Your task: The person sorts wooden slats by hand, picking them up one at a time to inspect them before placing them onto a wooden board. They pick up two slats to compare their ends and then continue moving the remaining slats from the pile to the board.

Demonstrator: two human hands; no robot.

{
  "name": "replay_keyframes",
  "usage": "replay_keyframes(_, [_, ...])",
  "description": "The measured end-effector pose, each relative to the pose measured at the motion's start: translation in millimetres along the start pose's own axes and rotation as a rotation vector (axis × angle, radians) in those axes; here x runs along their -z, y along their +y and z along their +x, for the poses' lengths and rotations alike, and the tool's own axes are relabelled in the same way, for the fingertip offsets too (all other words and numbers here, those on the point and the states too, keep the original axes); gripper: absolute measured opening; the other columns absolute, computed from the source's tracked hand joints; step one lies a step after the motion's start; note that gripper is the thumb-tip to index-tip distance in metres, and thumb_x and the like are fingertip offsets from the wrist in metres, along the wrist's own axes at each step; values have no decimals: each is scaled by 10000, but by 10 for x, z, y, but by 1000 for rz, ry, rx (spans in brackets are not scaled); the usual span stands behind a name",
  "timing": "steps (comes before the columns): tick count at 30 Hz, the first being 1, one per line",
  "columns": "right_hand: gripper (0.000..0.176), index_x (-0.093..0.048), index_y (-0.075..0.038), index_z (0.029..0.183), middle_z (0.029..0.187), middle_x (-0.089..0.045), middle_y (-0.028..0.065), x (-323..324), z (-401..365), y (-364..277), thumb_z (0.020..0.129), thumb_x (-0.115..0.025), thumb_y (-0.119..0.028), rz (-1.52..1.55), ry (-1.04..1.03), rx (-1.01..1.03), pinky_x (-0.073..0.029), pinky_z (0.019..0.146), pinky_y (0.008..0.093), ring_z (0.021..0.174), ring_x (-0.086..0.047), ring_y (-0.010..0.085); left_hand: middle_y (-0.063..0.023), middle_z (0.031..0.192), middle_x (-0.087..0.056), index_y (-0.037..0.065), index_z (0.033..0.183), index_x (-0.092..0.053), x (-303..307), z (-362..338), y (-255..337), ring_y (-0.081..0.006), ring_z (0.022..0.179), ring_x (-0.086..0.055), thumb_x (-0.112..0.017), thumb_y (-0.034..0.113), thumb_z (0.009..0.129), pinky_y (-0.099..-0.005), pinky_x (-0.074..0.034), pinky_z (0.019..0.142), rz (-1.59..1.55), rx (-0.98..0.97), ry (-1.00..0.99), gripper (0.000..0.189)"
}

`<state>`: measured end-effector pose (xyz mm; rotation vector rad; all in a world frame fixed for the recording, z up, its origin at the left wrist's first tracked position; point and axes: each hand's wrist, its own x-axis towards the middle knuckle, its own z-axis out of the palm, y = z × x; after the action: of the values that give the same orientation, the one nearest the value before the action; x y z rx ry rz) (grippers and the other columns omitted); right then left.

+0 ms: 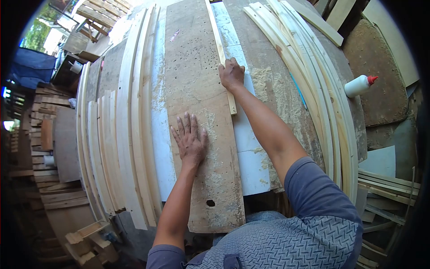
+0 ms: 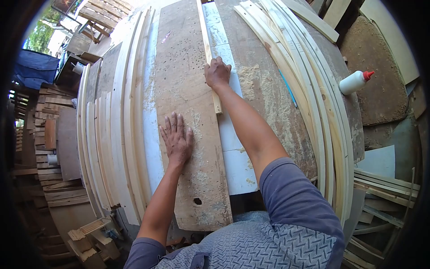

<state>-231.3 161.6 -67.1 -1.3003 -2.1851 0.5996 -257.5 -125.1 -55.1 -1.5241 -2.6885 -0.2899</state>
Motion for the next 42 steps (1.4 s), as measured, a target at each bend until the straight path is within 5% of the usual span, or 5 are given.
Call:
replay_keyframes(27, [470,-657,-16,1144,1251,-585,183,-471,1808,-70,932,-469,-391,-87,-12,5,-436,972,500,1109,-618,350,-107,1635,-184,114,1539,-310,77,73,-68,-321,1522,-70,-480,431,943,-540,28,1212,-23,34,-74,697])
replay_keyframes(36, [416,-656,37,1145,1276,-599,226,15,1488,-165,909,-525,-279,-117,-204,-181,-493,985,471,1153,-613,398,-80,1647,-153,141,1560,-263,-10,17,-119,-305,1526,-50,-418,475,961,-547,48,1208,-47,26,-58,703])
replay_keyframes(42, [426,-669,65,1135,1280,-599,276,205,1040,503,906,-488,-245,103,-210,-401,-463,1019,466,1208,-580,414,-80,1647,-150,139,1560,-259,-22,-13,-136,-301,1526,-46,-397,482,965,-542,54,1210,-67,21,-17,700])
